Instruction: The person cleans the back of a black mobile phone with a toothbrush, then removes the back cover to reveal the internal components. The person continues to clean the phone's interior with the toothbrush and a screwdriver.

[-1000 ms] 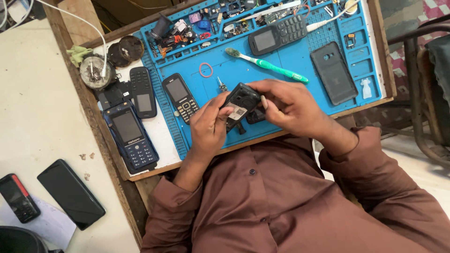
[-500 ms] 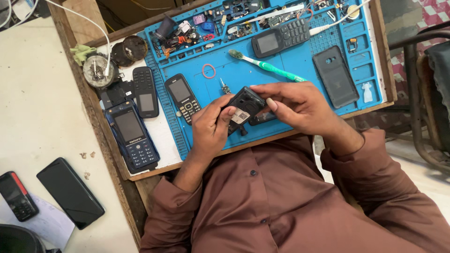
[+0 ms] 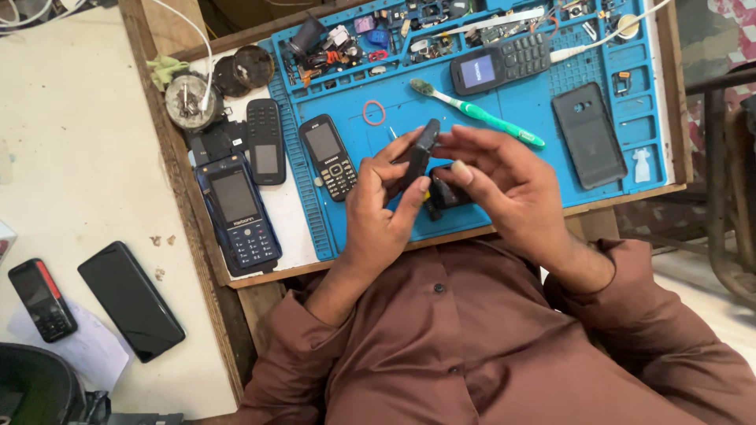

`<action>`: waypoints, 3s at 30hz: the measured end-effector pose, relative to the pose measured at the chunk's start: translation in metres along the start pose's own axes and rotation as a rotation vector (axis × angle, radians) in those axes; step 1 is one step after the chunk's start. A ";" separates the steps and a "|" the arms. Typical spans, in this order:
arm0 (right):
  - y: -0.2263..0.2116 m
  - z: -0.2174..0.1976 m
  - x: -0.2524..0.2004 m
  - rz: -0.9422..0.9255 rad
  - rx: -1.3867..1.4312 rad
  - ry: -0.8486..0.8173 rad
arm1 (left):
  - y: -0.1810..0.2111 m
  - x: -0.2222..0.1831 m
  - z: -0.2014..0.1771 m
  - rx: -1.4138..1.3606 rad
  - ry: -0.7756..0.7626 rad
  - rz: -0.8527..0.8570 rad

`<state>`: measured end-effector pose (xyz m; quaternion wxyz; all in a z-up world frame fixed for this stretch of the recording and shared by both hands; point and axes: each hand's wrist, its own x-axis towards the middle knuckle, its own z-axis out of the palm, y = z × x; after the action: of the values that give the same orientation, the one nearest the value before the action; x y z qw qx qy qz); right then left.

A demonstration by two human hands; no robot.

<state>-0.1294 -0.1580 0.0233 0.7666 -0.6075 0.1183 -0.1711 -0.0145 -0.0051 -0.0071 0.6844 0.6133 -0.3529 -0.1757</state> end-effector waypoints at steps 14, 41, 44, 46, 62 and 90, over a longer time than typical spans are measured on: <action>-0.003 -0.010 -0.005 -0.011 -0.052 -0.058 | 0.015 0.001 -0.001 0.220 -0.055 0.073; -0.018 -0.007 -0.004 -0.075 -0.098 -0.132 | 0.012 0.003 -0.001 0.256 -0.070 0.228; -0.025 -0.002 -0.008 -0.090 -0.150 -0.141 | 0.012 0.002 -0.002 0.260 -0.070 0.255; -0.028 0.000 -0.010 -0.090 -0.204 -0.143 | 0.013 0.000 -0.002 0.296 -0.078 0.264; -0.041 -0.009 -0.003 -0.455 -0.665 -0.120 | 0.023 -0.009 -0.008 0.017 -0.204 0.060; -0.063 -0.015 -0.026 -0.413 -0.783 -0.235 | 0.030 -0.010 -0.006 -0.103 -0.536 0.037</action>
<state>-0.1665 -0.1734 0.0800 0.4373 -0.8776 -0.0374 -0.1926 -0.0226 0.0112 0.0190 0.6000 0.5028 -0.5233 -0.3367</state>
